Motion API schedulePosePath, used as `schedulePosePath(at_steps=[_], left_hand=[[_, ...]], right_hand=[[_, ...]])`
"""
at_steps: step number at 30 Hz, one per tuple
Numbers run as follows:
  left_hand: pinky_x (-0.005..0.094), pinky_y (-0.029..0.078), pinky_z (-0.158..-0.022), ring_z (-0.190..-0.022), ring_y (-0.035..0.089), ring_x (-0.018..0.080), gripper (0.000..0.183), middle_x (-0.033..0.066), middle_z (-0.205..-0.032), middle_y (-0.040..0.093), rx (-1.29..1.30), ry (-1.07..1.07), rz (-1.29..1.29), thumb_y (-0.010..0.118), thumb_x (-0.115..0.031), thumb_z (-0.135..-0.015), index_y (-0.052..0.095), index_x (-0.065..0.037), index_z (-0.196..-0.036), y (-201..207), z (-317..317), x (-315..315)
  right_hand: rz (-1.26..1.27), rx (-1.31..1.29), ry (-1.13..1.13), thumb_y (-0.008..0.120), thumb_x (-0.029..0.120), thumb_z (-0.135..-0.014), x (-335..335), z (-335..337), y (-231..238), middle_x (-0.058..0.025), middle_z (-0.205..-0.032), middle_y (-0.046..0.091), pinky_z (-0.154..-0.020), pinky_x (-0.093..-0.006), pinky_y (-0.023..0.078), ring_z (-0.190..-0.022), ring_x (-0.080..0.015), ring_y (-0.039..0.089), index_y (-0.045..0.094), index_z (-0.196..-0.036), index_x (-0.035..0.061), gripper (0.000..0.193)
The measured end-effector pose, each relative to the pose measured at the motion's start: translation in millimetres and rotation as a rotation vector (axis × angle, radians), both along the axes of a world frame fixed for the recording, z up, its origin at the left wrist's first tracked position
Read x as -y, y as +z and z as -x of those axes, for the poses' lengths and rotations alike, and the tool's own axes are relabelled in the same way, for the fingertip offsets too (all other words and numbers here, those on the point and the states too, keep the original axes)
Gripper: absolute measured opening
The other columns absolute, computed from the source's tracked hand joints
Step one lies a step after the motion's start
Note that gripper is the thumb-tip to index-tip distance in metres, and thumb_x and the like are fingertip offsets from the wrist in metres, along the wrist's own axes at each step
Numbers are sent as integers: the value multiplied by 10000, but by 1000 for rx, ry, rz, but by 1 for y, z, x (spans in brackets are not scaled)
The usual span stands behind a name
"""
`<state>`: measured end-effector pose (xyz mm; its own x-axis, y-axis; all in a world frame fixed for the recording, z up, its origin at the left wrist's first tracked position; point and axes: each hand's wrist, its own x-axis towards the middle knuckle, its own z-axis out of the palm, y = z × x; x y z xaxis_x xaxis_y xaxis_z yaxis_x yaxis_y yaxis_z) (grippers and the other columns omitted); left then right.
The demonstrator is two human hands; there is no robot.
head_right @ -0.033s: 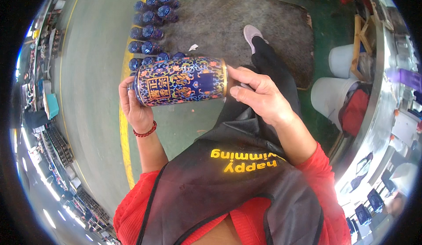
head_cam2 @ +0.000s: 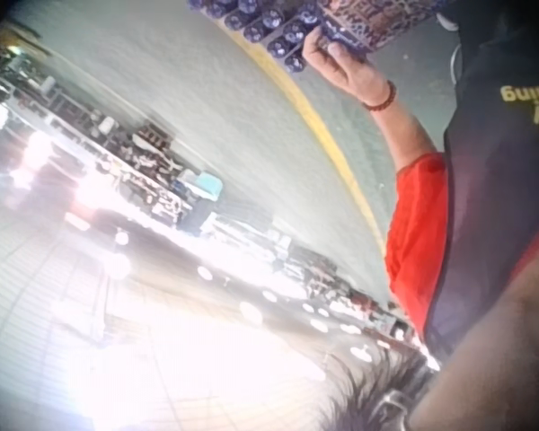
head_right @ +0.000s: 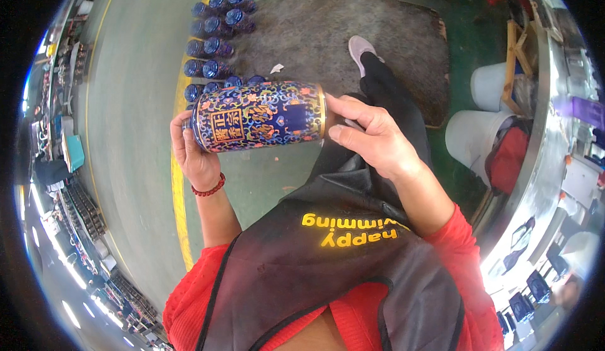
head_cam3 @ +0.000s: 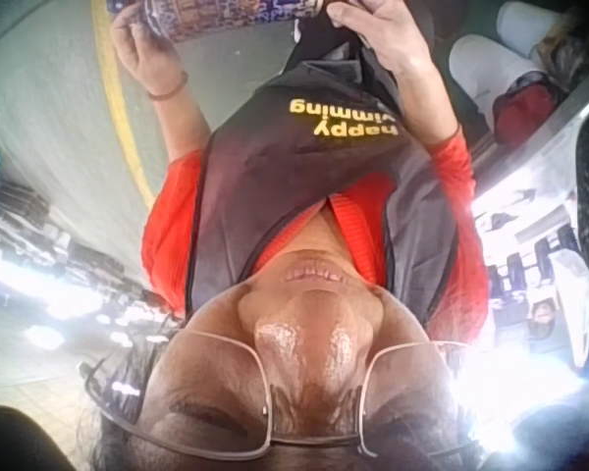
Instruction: The person applies decorative stickers to cylindrical blue containers. They pick up a container, place a sticker on its surface, smooth it with a tool, and rotate the container to cover the entire surface. The process is repeated for multiple containers.
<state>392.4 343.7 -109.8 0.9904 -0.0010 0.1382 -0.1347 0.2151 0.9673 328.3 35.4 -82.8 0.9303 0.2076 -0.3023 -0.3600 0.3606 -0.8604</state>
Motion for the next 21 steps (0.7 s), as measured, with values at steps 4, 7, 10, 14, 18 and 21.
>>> schedulePosePath(at_steps=[4, 7, 10, 14, 18, 21], left_hand=[[210, 453, -769, -871, 548, 67, 345, 36, -1043, 584, 15, -27, 62, 544, -269, -1039, 516, 26, -1215, 3, 5, 1], [220, 458, -788, -898, 552, 78, 358, 44, -1049, 577, 45, -30, 73, 548, -279, -1036, 512, 28, -1216, 5, 8, 1], [229, 459, -809, -918, 550, 88, 370, 53, -1078, 561, 94, -34, 98, 554, -287, -1032, 508, 30, -1216, 5, 14, 0], [247, 436, -864, -969, 524, 105, 386, 58, -1125, 523, 158, -28, 87, 572, -307, -1022, 511, 26, -1208, 7, 25, -5], [247, 473, -814, -927, 562, 116, 344, 73, -1108, 540, 342, 59, -74, 515, -281, -1042, 498, 16, -1215, 11, 31, -7], [262, 478, -822, -970, 561, 127, 342, 75, -1139, 517, 395, 65, -140, 515, -290, -1044, 499, 7, -1212, 15, 39, -9]], right_hand=[[108, 114, -24, 644, -37, -882, -8, 8, 10, -22, -1213, 574, -1003, -257, 408, -1118, -100, 518, 512, -1432, 8, 568], [283, 294, -31, 657, -25, -880, -12, 14, 13, -25, -1182, 576, -982, -249, 408, -1089, -92, 518, 510, -1429, 0, 569], [262, 279, -100, 663, 9, -902, -17, 22, 14, -8, -1107, 582, -923, -244, 417, -1015, -90, 522, 540, -1399, -8, 512], [23, 171, -218, 651, 42, -943, -27, 32, 12, -2, -1043, 608, -817, -230, 442, -921, -64, 529, 597, -1348, 14, 409], [-135, 54, -326, 639, 80, -964, -33, 33, 10, -51, -997, 677, -735, -310, 509, -817, -145, 611, 658, -1234, 24, 277], [-204, 8, -328, 632, 85, -968, -34, 32, 9, -49, -971, 690, -743, -309, 514, -823, -149, 618, 671, -1177, 15, 225]])
